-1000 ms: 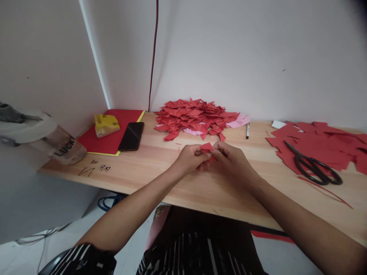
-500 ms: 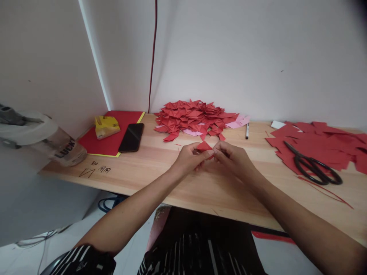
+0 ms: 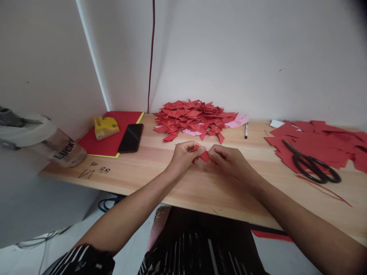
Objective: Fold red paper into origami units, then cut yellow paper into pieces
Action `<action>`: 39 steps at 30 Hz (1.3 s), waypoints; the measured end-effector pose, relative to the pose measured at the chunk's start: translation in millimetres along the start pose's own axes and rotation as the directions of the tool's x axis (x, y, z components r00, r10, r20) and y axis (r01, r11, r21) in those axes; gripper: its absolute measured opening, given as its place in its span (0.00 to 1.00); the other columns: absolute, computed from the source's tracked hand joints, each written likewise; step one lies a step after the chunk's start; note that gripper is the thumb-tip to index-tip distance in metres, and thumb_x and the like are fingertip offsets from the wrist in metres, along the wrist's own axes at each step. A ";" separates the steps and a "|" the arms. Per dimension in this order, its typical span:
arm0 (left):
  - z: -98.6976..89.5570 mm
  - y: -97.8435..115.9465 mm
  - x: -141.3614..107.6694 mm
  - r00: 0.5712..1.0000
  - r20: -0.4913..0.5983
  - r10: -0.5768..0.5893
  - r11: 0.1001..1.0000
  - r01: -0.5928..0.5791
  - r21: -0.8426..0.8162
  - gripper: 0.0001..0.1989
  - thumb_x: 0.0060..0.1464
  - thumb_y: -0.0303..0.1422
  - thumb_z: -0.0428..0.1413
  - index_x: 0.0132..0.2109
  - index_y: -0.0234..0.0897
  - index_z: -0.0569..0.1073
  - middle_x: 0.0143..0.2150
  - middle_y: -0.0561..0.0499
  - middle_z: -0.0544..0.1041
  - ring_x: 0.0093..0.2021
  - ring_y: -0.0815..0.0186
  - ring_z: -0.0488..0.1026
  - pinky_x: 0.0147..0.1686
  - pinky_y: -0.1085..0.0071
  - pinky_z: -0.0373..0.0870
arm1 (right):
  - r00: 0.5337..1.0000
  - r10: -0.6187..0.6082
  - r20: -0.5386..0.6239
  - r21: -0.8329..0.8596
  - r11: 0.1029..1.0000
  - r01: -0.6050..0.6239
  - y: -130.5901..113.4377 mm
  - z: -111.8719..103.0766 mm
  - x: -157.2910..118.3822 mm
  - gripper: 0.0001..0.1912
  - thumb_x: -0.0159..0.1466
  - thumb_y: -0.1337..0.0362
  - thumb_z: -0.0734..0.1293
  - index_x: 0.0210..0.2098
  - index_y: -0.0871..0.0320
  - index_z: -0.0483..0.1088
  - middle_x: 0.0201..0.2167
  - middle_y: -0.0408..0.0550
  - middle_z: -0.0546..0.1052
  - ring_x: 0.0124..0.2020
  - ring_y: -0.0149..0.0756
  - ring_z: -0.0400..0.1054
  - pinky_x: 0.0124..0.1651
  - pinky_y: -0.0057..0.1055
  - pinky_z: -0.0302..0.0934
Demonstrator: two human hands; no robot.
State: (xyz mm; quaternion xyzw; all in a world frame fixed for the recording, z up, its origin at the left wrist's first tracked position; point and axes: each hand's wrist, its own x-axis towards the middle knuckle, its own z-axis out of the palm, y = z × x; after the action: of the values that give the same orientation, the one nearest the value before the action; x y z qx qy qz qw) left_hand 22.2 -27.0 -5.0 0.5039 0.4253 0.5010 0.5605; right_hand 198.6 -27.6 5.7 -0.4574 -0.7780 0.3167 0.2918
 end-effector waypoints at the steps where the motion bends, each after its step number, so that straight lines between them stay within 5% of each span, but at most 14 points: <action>1: 0.3 0.0 -0.2 1.000 0.002 -0.001 1.000 0.001 -0.012 0.16 0.45 0.42 0.64 0.27 0.32 0.72 0.18 0.58 0.63 0.18 0.76 0.57 0.20 0.77 0.50 | 1.000 -0.006 -0.008 -0.001 1.000 0.006 0.9 -0.1 0.4 0.16 0.68 0.58 0.59 0.24 0.57 0.61 0.21 0.39 0.67 0.25 0.29 0.58 0.30 0.28 0.51; 13: -0.3 -2.1 2.5 0.996 -0.054 0.070 0.997 -0.070 0.016 0.17 0.47 0.43 0.64 0.26 0.34 0.69 0.19 0.58 0.64 0.18 0.76 0.59 0.18 0.78 0.52 | 0.992 0.016 0.123 0.255 0.966 -0.048 3.8 5.0 3.2 0.15 0.67 0.53 0.61 0.30 0.57 0.65 0.23 0.39 0.66 0.24 0.28 0.57 0.28 0.27 0.49; 20: 1.0 -4.7 3.1 0.993 -0.050 0.106 0.994 -0.105 0.034 0.16 0.47 0.41 0.64 0.27 0.33 0.71 0.21 0.55 0.69 0.20 0.75 0.64 0.21 0.77 0.60 | 0.998 0.043 0.054 0.111 0.993 -0.049 -2.9 4.3 2.1 0.13 0.65 0.57 0.61 0.28 0.57 0.64 0.23 0.39 0.64 0.26 0.30 0.57 0.30 0.29 0.51; 23: 2.2 -2.9 2.2 0.991 -0.053 0.124 0.991 -0.122 0.048 0.16 0.48 0.41 0.64 0.27 0.33 0.72 0.20 0.56 0.69 0.20 0.74 0.64 0.22 0.77 0.62 | 0.994 0.028 0.106 0.187 0.981 -0.048 -7.8 3.4 1.6 0.12 0.66 0.57 0.60 0.31 0.57 0.66 0.26 0.41 0.69 0.28 0.31 0.60 0.31 0.29 0.53; 33: 2.0 5.9 4.9 0.995 0.094 -0.031 0.996 0.039 -0.086 0.18 0.46 0.43 0.65 0.30 0.29 0.74 0.23 0.50 0.74 0.23 0.72 0.70 0.26 0.76 0.68 | 0.999 0.027 0.033 0.156 0.987 -0.032 3.5 0.1 5.4 0.16 0.66 0.54 0.61 0.28 0.58 0.67 0.23 0.40 0.68 0.25 0.29 0.59 0.28 0.27 0.53; 36: -5.9 19.0 15.7 0.983 0.165 -0.083 0.987 0.104 -0.122 0.20 0.48 0.44 0.64 0.32 0.27 0.74 0.26 0.46 0.76 0.24 0.70 0.73 0.27 0.75 0.69 | 0.999 0.027 0.044 0.315 0.948 -0.039 7.2 -4.0 10.7 0.13 0.64 0.53 0.64 0.39 0.57 0.68 0.28 0.42 0.72 0.29 0.32 0.67 0.33 0.29 0.61; 39: -11.2 33.1 32.2 0.977 0.194 -0.093 0.989 0.114 -0.096 0.20 0.47 0.43 0.65 0.31 0.26 0.74 0.24 0.46 0.76 0.23 0.69 0.74 0.28 0.73 0.71 | 1.000 -0.005 -0.018 0.353 0.936 0.011 4.7 -10.3 16.1 0.23 0.63 0.55 0.66 0.54 0.55 0.62 0.40 0.48 0.75 0.38 0.35 0.71 0.40 0.32 0.66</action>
State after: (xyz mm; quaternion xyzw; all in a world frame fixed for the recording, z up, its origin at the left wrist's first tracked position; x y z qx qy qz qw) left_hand 11.2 6.1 27.3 0.4958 0.3686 0.4429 0.6497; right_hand 202.1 -9.0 11.3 -0.3970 -0.7081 0.4460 0.3769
